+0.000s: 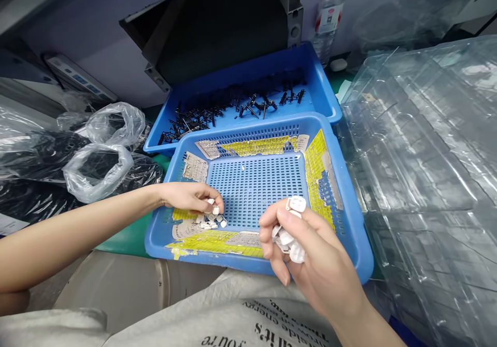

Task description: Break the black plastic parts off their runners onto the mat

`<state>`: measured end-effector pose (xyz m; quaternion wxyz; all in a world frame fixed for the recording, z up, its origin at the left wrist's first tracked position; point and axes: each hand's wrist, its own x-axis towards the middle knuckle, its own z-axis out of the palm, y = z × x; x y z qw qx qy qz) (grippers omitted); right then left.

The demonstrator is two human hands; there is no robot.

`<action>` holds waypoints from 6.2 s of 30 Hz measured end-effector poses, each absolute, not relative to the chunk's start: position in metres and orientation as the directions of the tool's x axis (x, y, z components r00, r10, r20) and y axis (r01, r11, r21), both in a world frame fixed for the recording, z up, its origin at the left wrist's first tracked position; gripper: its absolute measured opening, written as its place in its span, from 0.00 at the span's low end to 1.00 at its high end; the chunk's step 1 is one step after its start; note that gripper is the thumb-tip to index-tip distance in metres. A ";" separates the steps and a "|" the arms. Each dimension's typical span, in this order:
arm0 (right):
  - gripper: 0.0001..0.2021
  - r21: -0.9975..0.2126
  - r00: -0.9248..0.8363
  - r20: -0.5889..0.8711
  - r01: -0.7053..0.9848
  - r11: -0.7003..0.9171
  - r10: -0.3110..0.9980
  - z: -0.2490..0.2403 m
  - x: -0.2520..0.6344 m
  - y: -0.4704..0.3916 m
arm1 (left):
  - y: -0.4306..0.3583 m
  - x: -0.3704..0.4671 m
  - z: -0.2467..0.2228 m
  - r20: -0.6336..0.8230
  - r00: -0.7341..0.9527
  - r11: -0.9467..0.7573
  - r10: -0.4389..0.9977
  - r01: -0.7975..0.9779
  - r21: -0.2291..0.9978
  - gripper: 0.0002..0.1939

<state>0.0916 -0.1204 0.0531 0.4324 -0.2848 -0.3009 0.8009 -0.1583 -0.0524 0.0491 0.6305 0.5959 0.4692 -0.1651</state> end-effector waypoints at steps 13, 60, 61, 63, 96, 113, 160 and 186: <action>0.09 -0.706 -0.462 -0.227 -0.528 -0.471 0.857 0.056 0.091 -0.120 | -0.058 -0.152 0.042 -0.733 0.534 -0.343 0.420 0.842 0.417 0.08; 0.10 -0.702 -0.429 -0.292 -0.510 -0.496 0.855 0.056 0.092 -0.122 | -0.043 -0.132 0.026 -0.791 0.439 0.746 0.425 0.326 0.581 0.06; 0.11 -0.699 -0.428 -0.298 -0.510 -0.500 0.853 0.057 0.092 -0.123 | -0.043 -0.132 0.026 -0.789 0.442 0.744 0.426 0.326 0.584 0.06; 0.11 -0.698 -0.444 -0.284 -0.512 -0.501 0.850 0.056 0.093 -0.123 | -0.044 -0.132 0.027 -0.784 0.449 0.740 0.429 0.322 0.590 0.06; 0.09 -0.631 -0.534 -0.277 -0.526 -0.570 0.799 0.051 0.090 -0.119 | -0.046 -0.117 0.044 -0.645 0.495 0.714 0.582 0.068 0.697 0.08; 0.12 -0.476 -0.588 -0.352 -0.557 -0.680 0.728 0.050 0.090 -0.115 | -0.036 -0.043 0.081 -0.395 0.726 0.585 0.563 -0.013 0.811 0.06; 0.20 -0.112 -0.482 -0.389 -0.821 -0.560 0.785 0.061 0.089 -0.109 | -0.034 -0.058 0.087 -0.296 0.643 0.197 0.706 0.223 0.955 0.09; 0.17 -0.084 -0.440 -0.383 -0.859 -0.505 0.812 0.057 0.087 -0.108 | -0.050 -0.057 0.080 0.034 0.772 -0.653 0.635 0.513 0.557 0.09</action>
